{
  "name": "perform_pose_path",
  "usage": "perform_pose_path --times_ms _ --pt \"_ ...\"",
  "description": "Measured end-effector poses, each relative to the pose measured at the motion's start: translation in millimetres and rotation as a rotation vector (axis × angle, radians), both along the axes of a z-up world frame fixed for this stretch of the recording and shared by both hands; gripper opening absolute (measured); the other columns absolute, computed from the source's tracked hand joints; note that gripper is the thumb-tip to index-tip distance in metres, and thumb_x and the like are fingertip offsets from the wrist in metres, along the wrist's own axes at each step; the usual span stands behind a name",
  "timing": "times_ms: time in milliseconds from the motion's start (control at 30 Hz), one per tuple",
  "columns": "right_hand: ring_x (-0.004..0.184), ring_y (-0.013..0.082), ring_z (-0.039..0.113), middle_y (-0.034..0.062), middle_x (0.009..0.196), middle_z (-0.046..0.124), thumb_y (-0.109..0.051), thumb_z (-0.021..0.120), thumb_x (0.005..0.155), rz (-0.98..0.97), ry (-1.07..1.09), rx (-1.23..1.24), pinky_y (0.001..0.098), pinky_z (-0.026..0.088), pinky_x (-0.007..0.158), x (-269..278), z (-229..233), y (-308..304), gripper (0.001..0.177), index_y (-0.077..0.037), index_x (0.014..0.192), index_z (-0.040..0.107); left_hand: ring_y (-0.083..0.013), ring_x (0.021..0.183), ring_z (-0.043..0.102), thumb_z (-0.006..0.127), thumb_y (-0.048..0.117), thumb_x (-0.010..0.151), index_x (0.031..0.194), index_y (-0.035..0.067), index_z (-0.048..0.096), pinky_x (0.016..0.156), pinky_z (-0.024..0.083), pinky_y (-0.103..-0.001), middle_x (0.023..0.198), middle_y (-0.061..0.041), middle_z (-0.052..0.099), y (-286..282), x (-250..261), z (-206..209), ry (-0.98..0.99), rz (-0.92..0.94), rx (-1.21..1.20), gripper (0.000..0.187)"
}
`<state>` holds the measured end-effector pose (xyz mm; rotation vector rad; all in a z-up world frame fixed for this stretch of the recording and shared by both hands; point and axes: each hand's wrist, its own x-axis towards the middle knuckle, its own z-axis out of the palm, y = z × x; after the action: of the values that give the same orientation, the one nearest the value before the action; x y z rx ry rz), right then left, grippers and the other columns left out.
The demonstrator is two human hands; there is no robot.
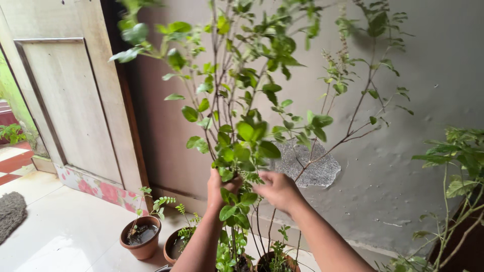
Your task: The person tends to potted plants by patting the soil around the base of the stems and checking the leaves by hand.
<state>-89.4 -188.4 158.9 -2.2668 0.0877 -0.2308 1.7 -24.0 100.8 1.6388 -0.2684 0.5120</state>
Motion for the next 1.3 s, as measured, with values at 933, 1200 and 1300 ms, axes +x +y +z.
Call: perform_pose_path --times_ms 933,1200,1300 --pt "0.062 0.0244 0.07 0.0108 0.078 0.076 -0.012 0.065 0.086 -0.016 0.042 -1.158 0.0379 0.055 0.05 26 -189 -34 0.067 0.018 0.143 0.046 -0.023 0.088 0.071 0.092 0.015 0.063 0.121 0.002 0.043 0.073 0.06 -0.035 0.109 -0.016 0.069 20 -20 17 0.026 -0.023 -0.047 0.077" --pt "0.084 0.0362 0.071 0.0248 0.161 0.031 -0.003 0.06 0.084 0.273 -0.05 -1.026 0.0481 0.059 0.072 2 -152 -26 0.026 -0.001 0.11 0.066 -0.0311 0.118 0.062 0.092 0.015 0.054 0.151 0.001 0.017 0.095 0.054 -0.04 0.135 -0.019 0.056 10 -44 39 0.002 -0.056 -0.082 0.124" --pt "0.099 0.0389 0.069 0.0286 0.156 0.035 0.0 0.061 0.082 0.297 -0.163 -0.911 0.0487 0.06 0.076 -11 -147 -25 0.032 0.001 0.114 0.065 -0.0366 0.136 0.044 0.098 0.023 0.054 0.158 0.001 0.005 0.113 0.039 -0.042 0.151 -0.026 0.037 10 -44 31 -0.018 0.122 0.008 0.142"
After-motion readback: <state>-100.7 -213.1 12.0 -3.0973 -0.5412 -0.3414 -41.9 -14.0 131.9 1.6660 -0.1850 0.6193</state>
